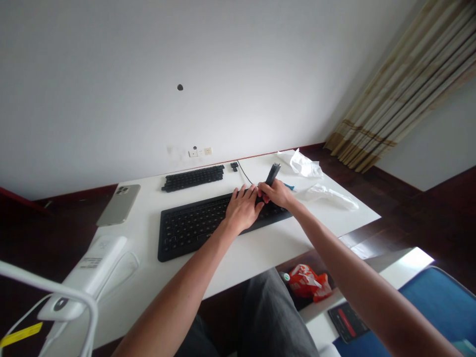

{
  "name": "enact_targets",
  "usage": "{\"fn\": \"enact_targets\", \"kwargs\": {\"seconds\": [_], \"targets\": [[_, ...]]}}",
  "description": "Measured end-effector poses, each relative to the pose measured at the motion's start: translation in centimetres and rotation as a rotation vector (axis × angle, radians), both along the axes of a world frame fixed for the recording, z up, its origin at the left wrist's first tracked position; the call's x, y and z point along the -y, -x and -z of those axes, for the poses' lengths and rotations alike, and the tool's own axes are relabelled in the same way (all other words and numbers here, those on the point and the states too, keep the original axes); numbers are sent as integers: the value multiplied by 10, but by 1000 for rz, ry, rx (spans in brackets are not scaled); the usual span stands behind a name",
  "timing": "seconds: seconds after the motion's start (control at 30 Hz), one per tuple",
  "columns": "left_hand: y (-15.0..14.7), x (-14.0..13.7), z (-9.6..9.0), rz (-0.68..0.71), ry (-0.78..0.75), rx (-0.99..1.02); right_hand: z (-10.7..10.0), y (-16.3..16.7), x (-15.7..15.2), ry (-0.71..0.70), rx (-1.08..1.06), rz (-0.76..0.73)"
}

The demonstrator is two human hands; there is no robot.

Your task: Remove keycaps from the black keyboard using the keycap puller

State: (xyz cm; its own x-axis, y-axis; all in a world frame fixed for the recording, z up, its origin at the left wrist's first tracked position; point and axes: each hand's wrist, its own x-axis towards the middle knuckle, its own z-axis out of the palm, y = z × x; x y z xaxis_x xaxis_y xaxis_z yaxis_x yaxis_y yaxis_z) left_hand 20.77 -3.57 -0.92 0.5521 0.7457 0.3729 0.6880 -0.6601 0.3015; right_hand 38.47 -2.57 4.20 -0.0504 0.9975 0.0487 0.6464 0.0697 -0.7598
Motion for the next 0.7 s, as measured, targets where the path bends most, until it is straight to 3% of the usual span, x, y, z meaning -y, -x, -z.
{"fn": "enact_targets", "kwargs": {"seconds": [0.37,0.7], "targets": [[-2,1,-1,-50,-18,-136,-15,15,-6,152,106,116],[-1,-3,-4,-33,19,-36,-24,14,-12,188,253,72]]}}
